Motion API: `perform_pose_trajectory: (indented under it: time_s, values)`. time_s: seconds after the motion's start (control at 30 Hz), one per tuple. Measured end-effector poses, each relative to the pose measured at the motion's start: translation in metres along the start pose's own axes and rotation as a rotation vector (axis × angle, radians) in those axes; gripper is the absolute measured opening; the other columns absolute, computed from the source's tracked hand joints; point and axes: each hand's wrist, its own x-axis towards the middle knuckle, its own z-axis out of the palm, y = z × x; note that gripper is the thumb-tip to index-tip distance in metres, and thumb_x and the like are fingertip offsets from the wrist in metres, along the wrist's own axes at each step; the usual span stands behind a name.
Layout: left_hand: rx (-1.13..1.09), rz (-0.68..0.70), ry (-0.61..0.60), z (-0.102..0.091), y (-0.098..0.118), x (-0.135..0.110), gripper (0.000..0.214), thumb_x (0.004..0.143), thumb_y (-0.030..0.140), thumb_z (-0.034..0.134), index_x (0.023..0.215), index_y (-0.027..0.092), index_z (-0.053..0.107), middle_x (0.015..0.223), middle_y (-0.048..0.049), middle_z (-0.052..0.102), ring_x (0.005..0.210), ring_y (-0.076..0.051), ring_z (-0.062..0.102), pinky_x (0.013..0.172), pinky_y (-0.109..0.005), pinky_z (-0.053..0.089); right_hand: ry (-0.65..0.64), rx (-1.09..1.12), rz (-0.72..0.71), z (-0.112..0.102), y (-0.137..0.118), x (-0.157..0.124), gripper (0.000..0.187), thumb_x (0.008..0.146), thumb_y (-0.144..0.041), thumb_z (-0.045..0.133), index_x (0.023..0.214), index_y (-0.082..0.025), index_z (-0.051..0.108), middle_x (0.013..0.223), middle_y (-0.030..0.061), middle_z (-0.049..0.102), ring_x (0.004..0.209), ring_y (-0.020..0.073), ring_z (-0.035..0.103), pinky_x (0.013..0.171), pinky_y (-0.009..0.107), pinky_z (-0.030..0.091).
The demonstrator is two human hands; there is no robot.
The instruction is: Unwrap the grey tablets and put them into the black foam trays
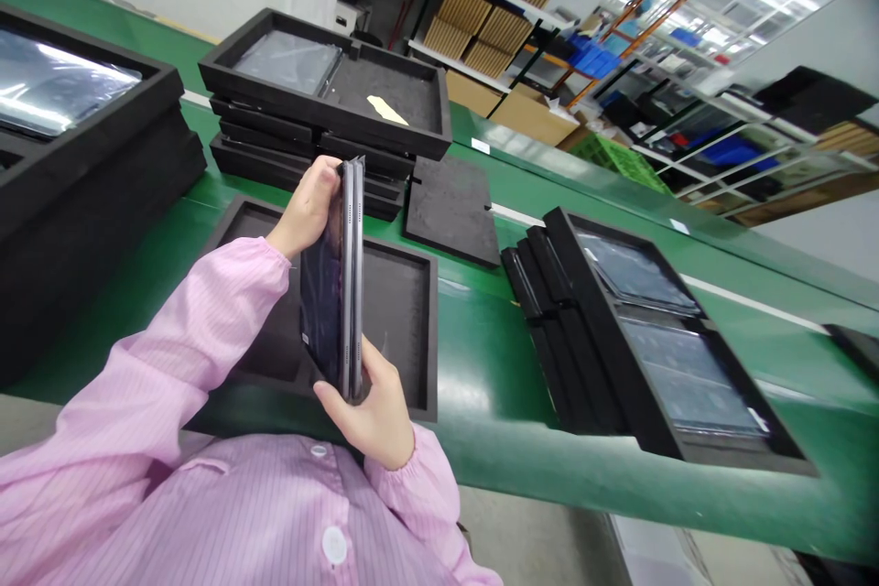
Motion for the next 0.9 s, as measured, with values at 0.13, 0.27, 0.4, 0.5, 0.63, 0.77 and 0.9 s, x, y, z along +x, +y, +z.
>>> perform_pose_trajectory:
  time_s: [0.13,0.27,0.4,0.5,0.63,0.77,0.9]
  values:
    - [0.008,0.043,-0.067,-0.002,0.004,0.0,0.064,0.072,0.081,0.044,0.081,0.02,0.062,0.065,0.0014,0.042,0.062,-0.014,0.046,0.061,-0.029,0.04,-0.074,0.165,0.005,-0.005,0.004,-0.001,0.067,0.081,-0.023,0.067,0.145,-0.019,0.049,0.134,0.0135,0.063,0.12,0.0301,0.064,0.096,0.044,0.057]
    - [0.029,0.059,-0.068,-0.002,0.005,0.0,0.067,0.072,0.084,0.041,0.08,0.021,0.061,0.064,0.002,0.041,0.059,-0.013,0.041,0.058,-0.028,0.038,-0.107,0.326,0.013,-0.006,0.013,-0.005,0.059,0.087,-0.032,0.065,0.144,-0.024,0.051,0.142,0.0131,0.058,0.126,0.0304,0.06,0.096,0.046,0.058]
    - [0.059,0.091,-0.085,-0.002,0.005,-0.002,0.071,0.074,0.086,0.034,0.083,0.021,0.059,0.065,0.0018,0.039,0.058,-0.013,0.04,0.058,-0.028,0.039,-0.048,0.302,0.085,-0.003,0.008,-0.004,0.054,0.087,-0.034,0.066,0.14,-0.024,0.056,0.137,0.012,0.061,0.123,0.0293,0.062,0.094,0.043,0.059]
    - [0.076,0.124,-0.111,-0.003,0.008,-0.006,0.069,0.078,0.085,0.032,0.086,0.022,0.06,0.068,0.0002,0.044,0.061,-0.014,0.044,0.061,-0.029,0.042,-0.02,0.22,0.085,0.003,-0.003,0.004,0.055,0.085,-0.033,0.067,0.139,-0.022,0.056,0.137,0.0109,0.061,0.123,0.0293,0.061,0.099,0.043,0.056]
    - [0.064,0.16,-0.072,0.001,0.015,-0.02,0.061,0.086,0.077,0.037,0.093,0.022,0.064,0.087,-0.0041,0.06,0.085,-0.018,0.058,0.085,-0.03,0.047,-0.021,0.059,0.068,0.013,-0.016,0.014,0.07,0.08,-0.025,0.067,0.147,-0.02,0.045,0.14,0.0108,0.059,0.131,0.0304,0.055,0.112,0.049,0.045]
    - [-0.048,-0.184,0.318,0.006,0.009,-0.043,0.035,0.096,0.051,0.048,0.108,0.022,0.063,0.115,-0.0051,0.064,0.112,-0.018,0.058,0.1,-0.029,0.043,-0.061,-0.038,0.035,0.022,-0.019,0.013,0.078,0.08,-0.014,0.055,0.154,-0.013,0.03,0.152,0.0148,0.045,0.141,0.0281,0.044,0.117,0.047,0.039]
    - [-0.195,-0.724,0.301,0.002,0.004,-0.053,0.041,0.096,0.051,0.044,0.091,0.016,0.065,0.081,-0.0048,0.067,0.081,-0.017,0.065,0.079,-0.029,0.05,-0.055,-0.087,-0.066,0.029,-0.014,0.004,0.08,0.076,-0.009,0.052,0.153,-0.014,0.03,0.153,0.0146,0.044,0.142,0.0276,0.043,0.116,0.046,0.04]
